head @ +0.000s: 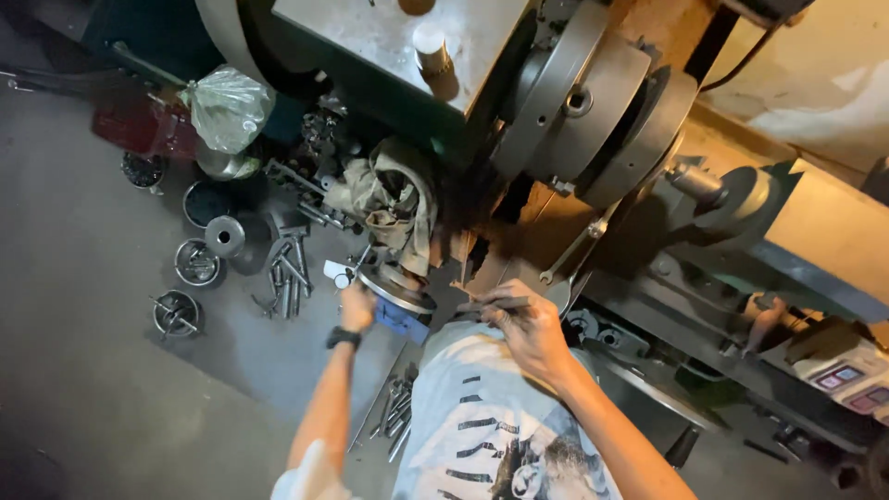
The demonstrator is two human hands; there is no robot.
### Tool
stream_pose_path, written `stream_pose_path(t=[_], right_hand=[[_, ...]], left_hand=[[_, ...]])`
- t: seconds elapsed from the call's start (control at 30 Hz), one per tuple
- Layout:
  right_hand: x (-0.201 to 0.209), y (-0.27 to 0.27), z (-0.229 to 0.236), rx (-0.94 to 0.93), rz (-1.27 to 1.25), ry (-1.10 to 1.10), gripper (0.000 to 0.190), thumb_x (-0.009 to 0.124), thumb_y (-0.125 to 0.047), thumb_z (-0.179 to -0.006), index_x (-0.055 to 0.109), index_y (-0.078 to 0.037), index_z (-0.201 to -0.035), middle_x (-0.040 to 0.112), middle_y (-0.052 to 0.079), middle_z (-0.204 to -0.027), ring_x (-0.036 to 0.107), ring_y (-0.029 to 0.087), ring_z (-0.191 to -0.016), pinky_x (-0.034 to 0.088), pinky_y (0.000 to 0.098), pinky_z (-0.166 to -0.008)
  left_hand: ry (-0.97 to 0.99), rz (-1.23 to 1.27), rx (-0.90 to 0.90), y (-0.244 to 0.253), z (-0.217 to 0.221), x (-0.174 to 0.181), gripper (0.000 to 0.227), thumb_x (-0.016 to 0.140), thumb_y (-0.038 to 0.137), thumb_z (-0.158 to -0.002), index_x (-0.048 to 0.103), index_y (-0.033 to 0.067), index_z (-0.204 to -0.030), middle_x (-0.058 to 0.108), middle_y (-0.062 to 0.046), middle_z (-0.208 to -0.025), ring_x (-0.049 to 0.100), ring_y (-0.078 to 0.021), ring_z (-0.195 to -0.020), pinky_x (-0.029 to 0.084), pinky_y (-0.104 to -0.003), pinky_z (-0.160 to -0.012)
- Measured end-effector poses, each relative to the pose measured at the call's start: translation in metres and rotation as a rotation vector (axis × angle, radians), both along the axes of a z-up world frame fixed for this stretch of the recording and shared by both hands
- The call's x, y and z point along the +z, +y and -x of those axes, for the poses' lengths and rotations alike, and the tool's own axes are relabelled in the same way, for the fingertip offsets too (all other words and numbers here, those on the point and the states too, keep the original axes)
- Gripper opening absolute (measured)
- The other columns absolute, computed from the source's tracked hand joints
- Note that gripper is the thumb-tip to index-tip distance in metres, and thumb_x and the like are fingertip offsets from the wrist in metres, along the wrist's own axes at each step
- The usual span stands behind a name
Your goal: The person places a metal ring onto a lathe chuck, then uses a wrench to tighten bolts securing the ring. They repeatedly pick up and place down metal rings and a wrench while adjusting the chuck.
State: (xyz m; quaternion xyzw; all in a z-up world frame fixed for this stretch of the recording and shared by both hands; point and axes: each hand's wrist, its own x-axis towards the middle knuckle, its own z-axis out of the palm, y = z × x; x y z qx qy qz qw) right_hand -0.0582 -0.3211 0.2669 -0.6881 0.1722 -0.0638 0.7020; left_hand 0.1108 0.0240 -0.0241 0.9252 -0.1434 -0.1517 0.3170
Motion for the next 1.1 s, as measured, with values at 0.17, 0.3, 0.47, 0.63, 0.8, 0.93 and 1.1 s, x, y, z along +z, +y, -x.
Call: stream_pose_path(t=[0.17, 0.3, 0.47, 0.63, 0.8, 0.93, 1.1], right_hand=[[-0.001, 0.000, 0.002, -0.033, -0.021, 0.011, 0.010, 0.065, 0.006, -0.094, 0.067, 0.006, -0.104, 0.066, 0.007, -0.097, 0.069, 0.015, -0.084, 0.058, 0.0277, -0.076], [-0.005, 0.000, 0.000, -0.051, -0.032, -0.006, 0.008, 0.063, 0.006, -0.096, 0.067, 0.006, -0.103, 0.066, 0.007, -0.098, 0.069, 0.015, -0.085, 0.059, 0.0280, -0.077], [0.001, -0.003, -0.004, -0.022, 0.057, -0.043, 0.009, 0.064, 0.005, -0.097, 0.067, 0.006, -0.105, 0.066, 0.007, -0.096, 0.069, 0.015, -0.085, 0.059, 0.0284, -0.076], [0.001, -0.002, -0.003, -0.040, 0.053, -0.057, 0.009, 0.065, 0.003, -0.097, 0.068, 0.005, -0.105, 0.067, 0.008, -0.096, 0.070, 0.015, -0.084, 0.059, 0.0280, -0.075], [-0.001, -0.005, -0.002, -0.078, 0.014, -0.022, 0.010, 0.066, 0.002, -0.096, 0.068, 0.005, -0.105, 0.067, 0.007, -0.095, 0.070, 0.015, -0.083, 0.060, 0.0269, -0.074], [-0.003, -0.003, 0.000, -0.085, 0.029, -0.021, 0.009, 0.065, 0.003, -0.097, 0.067, 0.004, -0.105, 0.067, 0.007, -0.095, 0.071, 0.014, -0.083, 0.060, 0.0264, -0.073], [-0.002, -0.001, 0.001, -0.092, -0.058, -0.038, 0.010, 0.064, 0.005, -0.097, 0.067, 0.004, -0.106, 0.066, 0.007, -0.097, 0.071, 0.014, -0.085, 0.060, 0.0266, -0.075]], left_hand=[[0.160, 0.275, -0.321, -0.044, 0.070, -0.003, 0.038, 0.065, 0.008, -0.084, 0.071, -0.0021, -0.120, 0.071, -0.025, -0.119, 0.066, -0.0406, -0.108, 0.052, -0.042, -0.088], [0.703, -0.224, -0.141, -0.051, 0.056, 0.107, 0.038, 0.075, 0.035, -0.095, 0.075, 0.0005, -0.110, 0.078, -0.021, -0.091, 0.071, -0.0273, -0.086, 0.054, -0.037, -0.077], [0.579, 0.001, -0.078, -0.038, 0.023, 0.163, 0.030, 0.072, 0.028, -0.092, 0.076, -0.0007, -0.100, 0.070, -0.005, -0.070, 0.060, -0.0136, -0.061, 0.049, -0.034, -0.059], [0.527, 0.012, -0.151, -0.021, 0.020, 0.137, 0.036, 0.071, 0.033, -0.096, 0.074, -0.0015, -0.106, 0.073, -0.009, -0.076, 0.063, -0.0161, -0.067, 0.051, -0.035, -0.063], [0.191, -0.044, 0.209, -0.076, 0.025, 0.171, 0.069, 0.064, 0.041, -0.098, 0.045, -0.0111, -0.139, 0.070, -0.019, -0.069, 0.069, -0.0326, -0.065, 0.051, -0.045, -0.059], [0.080, -0.105, 0.322, -0.124, 0.034, 0.189, 0.081, 0.061, 0.038, -0.096, 0.028, -0.0165, -0.147, 0.067, -0.029, -0.067, 0.068, -0.0476, -0.069, 0.049, -0.055, -0.063], [0.087, -0.106, 0.338, -0.115, 0.023, 0.162, 0.065, 0.054, 0.024, -0.096, 0.035, -0.0133, -0.146, 0.066, -0.038, -0.083, 0.065, -0.0552, -0.081, 0.048, -0.061, -0.070]])
